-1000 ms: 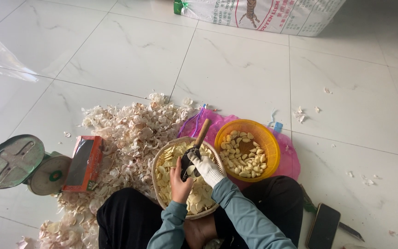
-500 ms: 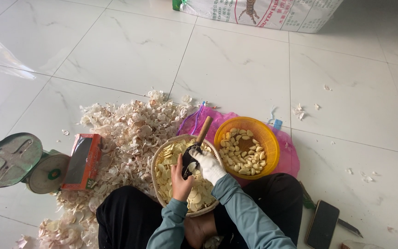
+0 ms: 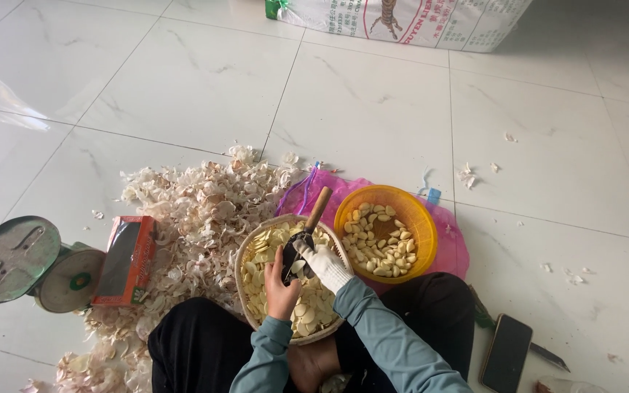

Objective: Slicing individual garlic cloves using a manual handheld slicer over a basket

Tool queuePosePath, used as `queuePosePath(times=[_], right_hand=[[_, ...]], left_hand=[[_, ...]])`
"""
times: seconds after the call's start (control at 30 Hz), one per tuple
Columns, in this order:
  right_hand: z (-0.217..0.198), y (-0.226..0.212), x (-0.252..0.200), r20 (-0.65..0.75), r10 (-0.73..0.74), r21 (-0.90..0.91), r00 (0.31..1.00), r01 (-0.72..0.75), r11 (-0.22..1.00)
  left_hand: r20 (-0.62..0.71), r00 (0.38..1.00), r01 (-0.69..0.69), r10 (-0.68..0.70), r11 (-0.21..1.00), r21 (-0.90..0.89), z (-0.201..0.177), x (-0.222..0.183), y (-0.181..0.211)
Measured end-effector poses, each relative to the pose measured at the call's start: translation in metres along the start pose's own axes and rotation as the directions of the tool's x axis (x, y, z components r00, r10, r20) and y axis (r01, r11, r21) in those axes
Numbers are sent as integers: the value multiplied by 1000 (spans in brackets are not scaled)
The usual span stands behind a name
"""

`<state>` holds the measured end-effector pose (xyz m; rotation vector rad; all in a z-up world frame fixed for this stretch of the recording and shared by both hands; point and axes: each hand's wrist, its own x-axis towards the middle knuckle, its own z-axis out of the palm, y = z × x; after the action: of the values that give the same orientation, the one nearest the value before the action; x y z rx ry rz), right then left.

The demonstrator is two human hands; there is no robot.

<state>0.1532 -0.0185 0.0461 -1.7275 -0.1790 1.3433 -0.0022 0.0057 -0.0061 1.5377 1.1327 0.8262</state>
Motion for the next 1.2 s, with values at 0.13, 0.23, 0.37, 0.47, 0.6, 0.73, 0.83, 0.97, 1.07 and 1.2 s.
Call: queuePosePath(times=[0.13, 0.23, 0.37, 0.47, 0.6, 0.73, 0.83, 0.97, 1.07, 1.2], right_hand=[[2, 25, 46, 21, 45, 114, 999, -47, 992], [-4, 60, 102, 57, 69, 352, 996, -85, 932], [-6, 24, 5, -78, -23, -19, 997, 21, 1000], [-2, 56, 110, 369, 151, 892, 917, -395, 218], [1, -42, -36, 161, 221, 500, 962, -272, 822], [-63, -19, 44, 74, -736, -996, 672, 83, -25], [-100, -26, 97, -60, -768, -998, 638, -28, 54], [-99, -60, 97, -57, -346, -994, 936, -22, 104], [-98, -41, 129, -25, -431, -998, 902, -44, -34], [-81, -69, 57, -90, -335, -992, 938, -55, 113]], left_hand=[[10, 1000, -10, 10, 1000, 6, 0, -3, 2], [24, 1000, -20, 19, 999, 43, 3, -5, 10], [21, 1000, -10, 9, 999, 44, 0, -8, 18], [17, 1000, 5, -5, 1000, -11, 2, -4, 7], [-19, 999, 25, -26, 999, -31, -1, 1, -2], [-90, 995, 30, -33, 999, -35, -10, 3, 8], [-96, 994, 45, -55, 994, -95, -14, -2, 18], [-103, 991, 70, -82, 991, -111, -11, -1, 15], [-102, 991, 77, -89, 990, -116, -12, 4, 8], [-133, 989, 55, -63, 996, -66, -9, 3, 11]])
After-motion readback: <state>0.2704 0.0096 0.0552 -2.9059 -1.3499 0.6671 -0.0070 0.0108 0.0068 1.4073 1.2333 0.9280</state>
